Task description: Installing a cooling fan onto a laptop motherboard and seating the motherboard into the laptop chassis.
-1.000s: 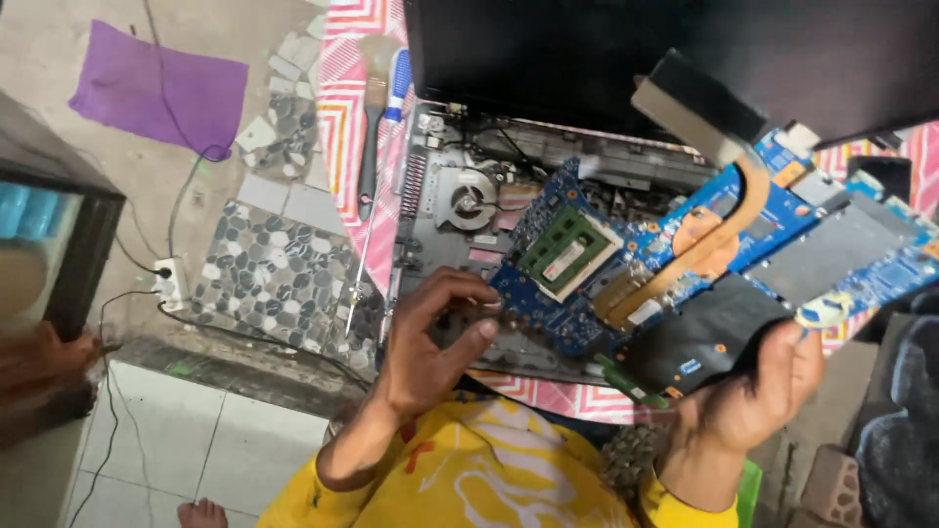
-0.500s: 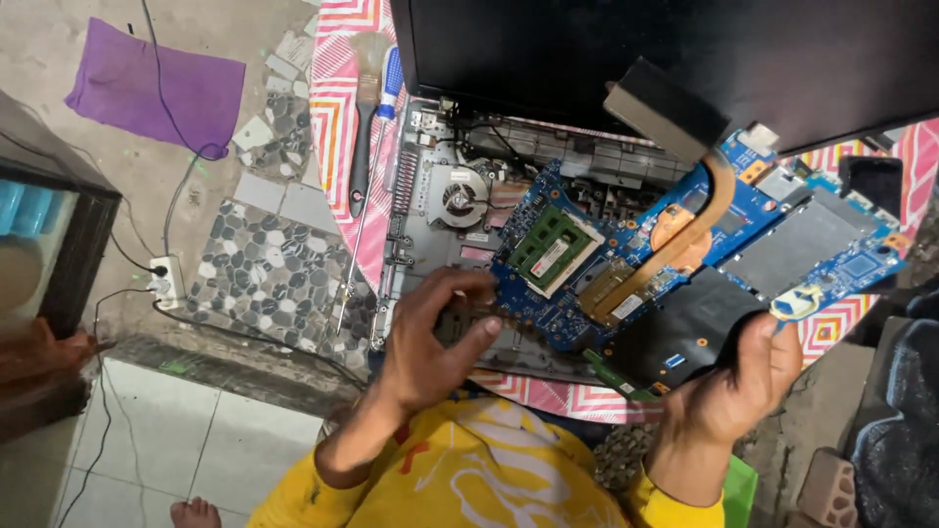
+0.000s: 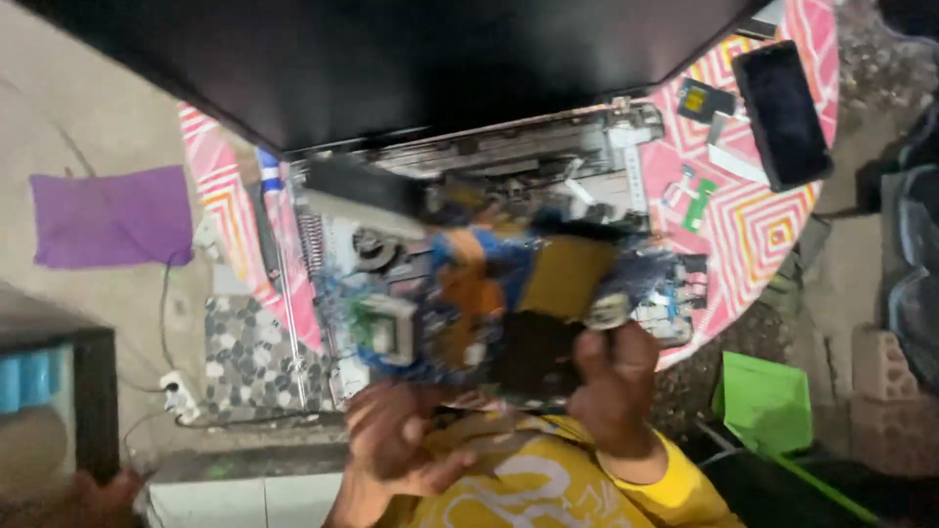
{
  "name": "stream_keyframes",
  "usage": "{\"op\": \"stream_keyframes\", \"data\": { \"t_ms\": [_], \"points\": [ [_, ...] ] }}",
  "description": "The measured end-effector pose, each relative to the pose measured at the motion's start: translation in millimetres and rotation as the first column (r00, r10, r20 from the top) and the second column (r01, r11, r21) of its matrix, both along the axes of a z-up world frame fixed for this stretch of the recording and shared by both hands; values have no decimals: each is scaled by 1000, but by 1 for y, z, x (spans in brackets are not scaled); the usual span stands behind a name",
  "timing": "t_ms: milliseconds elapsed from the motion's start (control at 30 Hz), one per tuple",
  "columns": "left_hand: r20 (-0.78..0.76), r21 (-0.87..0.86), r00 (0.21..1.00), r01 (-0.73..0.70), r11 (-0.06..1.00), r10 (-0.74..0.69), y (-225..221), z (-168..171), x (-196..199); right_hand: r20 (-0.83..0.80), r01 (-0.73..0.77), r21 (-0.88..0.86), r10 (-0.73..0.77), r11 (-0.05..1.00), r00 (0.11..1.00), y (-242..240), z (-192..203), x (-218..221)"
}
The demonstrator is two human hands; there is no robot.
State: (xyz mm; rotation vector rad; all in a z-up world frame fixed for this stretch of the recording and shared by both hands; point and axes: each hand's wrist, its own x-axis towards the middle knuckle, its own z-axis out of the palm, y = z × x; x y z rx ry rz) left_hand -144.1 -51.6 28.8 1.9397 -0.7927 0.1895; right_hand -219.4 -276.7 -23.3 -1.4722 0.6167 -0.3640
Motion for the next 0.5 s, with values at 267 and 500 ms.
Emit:
{"op": "stream_keyframes", "data": {
  "t_ms": [267, 500],
  "points": [
    [-134, -86, 981, 131, 988, -142, 3, -35, -79, 291, -431, 134, 381, 892, 878, 45, 58, 48],
    [-252, 110, 965, 106, 988, -76, -47, 40, -49, 197, -354, 92, 331, 931, 923, 31, 54, 46]
  ]
}}
